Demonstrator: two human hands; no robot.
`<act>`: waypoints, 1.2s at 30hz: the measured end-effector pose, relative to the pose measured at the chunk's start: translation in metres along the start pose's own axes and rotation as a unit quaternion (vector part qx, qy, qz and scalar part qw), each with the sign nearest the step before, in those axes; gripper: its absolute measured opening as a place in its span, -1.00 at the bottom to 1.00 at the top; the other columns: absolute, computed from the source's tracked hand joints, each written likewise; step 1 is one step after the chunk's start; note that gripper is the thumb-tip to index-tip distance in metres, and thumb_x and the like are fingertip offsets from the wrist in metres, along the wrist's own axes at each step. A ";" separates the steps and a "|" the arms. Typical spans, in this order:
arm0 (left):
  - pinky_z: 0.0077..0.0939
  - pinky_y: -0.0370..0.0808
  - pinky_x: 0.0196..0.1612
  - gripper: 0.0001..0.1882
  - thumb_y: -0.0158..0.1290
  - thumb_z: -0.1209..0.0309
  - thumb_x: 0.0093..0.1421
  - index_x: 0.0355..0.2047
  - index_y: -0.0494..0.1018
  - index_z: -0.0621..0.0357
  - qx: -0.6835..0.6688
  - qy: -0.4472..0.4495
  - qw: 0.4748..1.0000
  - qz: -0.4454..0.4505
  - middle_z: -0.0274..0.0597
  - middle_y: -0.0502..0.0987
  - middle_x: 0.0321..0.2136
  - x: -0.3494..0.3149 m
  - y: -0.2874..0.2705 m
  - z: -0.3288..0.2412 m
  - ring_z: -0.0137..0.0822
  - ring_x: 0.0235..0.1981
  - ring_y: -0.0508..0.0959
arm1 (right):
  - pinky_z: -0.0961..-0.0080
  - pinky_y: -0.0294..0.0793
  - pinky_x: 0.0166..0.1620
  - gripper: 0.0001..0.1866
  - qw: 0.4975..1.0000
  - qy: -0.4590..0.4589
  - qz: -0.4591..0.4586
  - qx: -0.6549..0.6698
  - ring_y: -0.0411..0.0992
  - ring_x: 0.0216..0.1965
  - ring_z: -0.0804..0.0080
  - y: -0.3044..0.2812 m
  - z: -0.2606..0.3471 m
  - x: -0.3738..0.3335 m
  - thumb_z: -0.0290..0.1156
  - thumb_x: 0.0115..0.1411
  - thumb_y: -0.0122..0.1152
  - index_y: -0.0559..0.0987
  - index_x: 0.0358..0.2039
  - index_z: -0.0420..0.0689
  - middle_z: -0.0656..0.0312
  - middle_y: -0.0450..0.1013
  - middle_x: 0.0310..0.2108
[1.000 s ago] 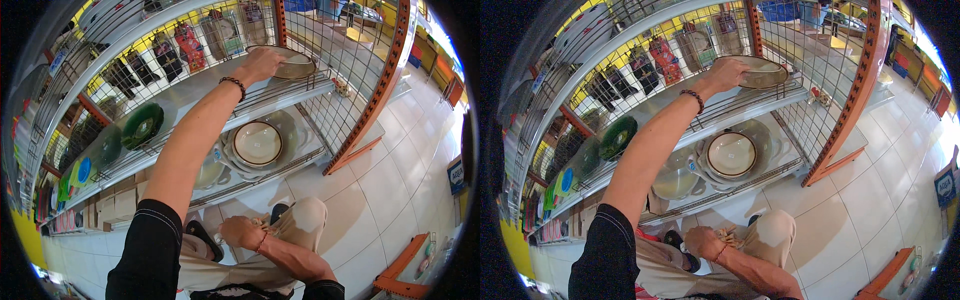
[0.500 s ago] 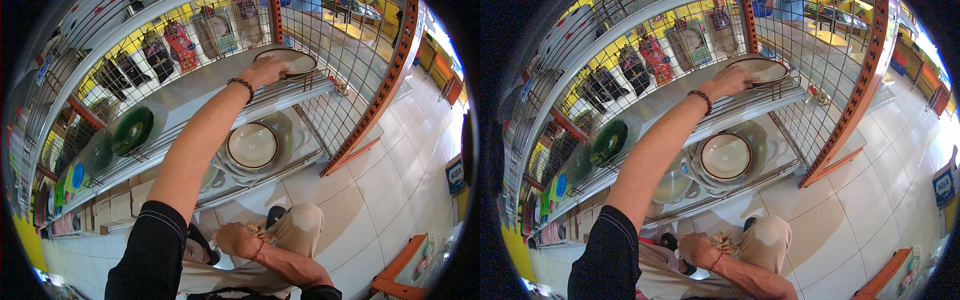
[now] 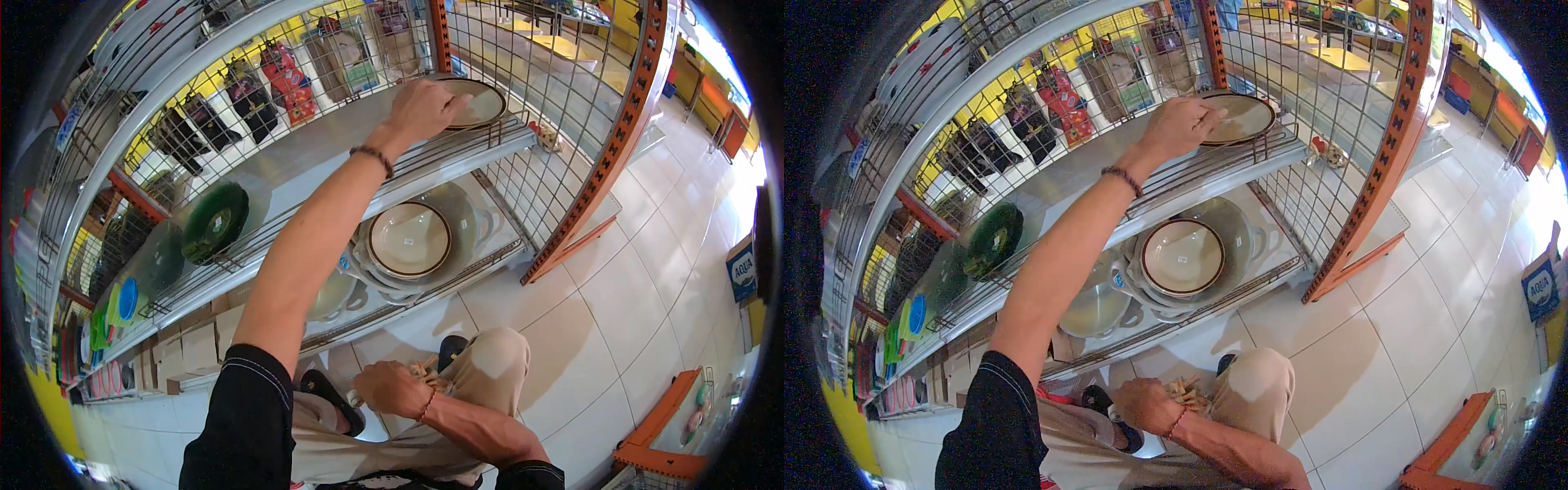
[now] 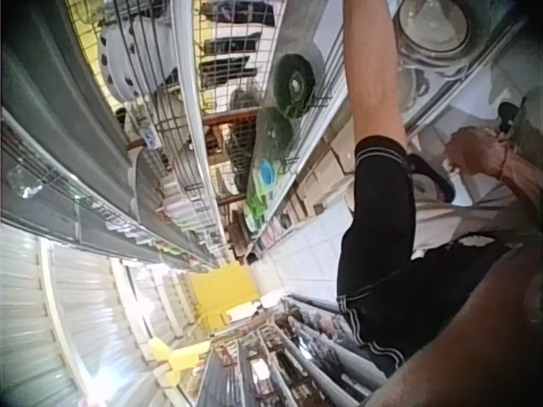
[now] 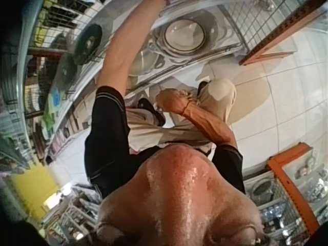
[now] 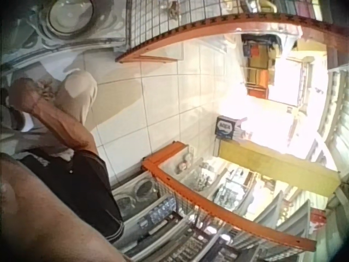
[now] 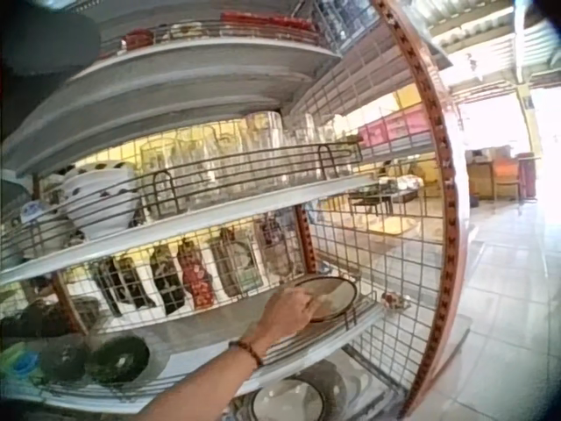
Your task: The person sits on the floor in a store aisle and wipes several green glass bowls and beige ceramic plates with a checkered cloth. They pick up each item from a wire shelf, wipe it thoroughly, and place it back on the shelf.
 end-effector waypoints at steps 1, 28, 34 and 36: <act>-0.24 0.43 -0.41 -0.73 0.02 0.19 0.17 -0.42 0.52 0.13 -0.014 0.058 0.996 -0.062 -0.04 0.50 -0.53 -0.012 -0.020 -0.021 -0.03 -0.48 0.50 | 0.23 0.51 -0.29 -0.82 0.999 -0.015 -0.036 0.004 0.52 -0.35 0.06 -0.003 0.003 -0.002 -0.40 -0.05 0.13 0.59 -0.43 -0.18 0.01 0.51 -0.43; -0.41 0.33 -0.02 -0.84 0.12 0.35 -0.05 -0.46 0.52 0.16 0.041 0.089 0.952 0.290 -0.18 0.52 -0.40 -0.298 0.153 -0.008 -0.22 -0.20 0.47 | 0.20 0.52 -0.22 -0.78 0.993 0.052 0.102 -0.043 0.53 -0.28 0.04 0.015 0.010 0.007 -0.39 0.00 0.11 0.61 -0.38 -0.22 -0.04 0.53 -0.38; -0.39 0.32 -0.02 -0.85 -0.01 0.45 -0.02 -0.39 0.43 0.16 0.078 0.119 0.977 0.162 -0.21 0.49 -0.38 -0.289 0.129 -0.017 -0.23 -0.20 0.44 | 0.18 0.51 -0.23 -0.79 0.996 0.027 0.077 -0.034 0.52 -0.29 0.01 0.019 0.007 0.009 -0.41 -0.02 0.10 0.60 -0.40 -0.21 -0.06 0.53 -0.40; -0.38 0.31 -0.02 -0.86 -0.03 0.48 -0.03 -0.40 0.42 0.16 0.031 0.090 0.987 0.128 -0.20 0.48 -0.38 -0.280 0.119 -0.016 -0.22 -0.20 0.44 | 0.18 0.50 -0.23 -0.80 0.997 0.016 0.067 -0.035 0.52 -0.30 0.01 0.019 0.006 0.009 -0.41 -0.03 0.10 0.60 -0.41 -0.19 -0.04 0.53 -0.41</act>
Point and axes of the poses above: each hand's wrist, its own x-axis towards the middle knuckle, its own y-axis out of the palm, z = x × y, the point moved 6 cm from there along x, towards the middle knuckle
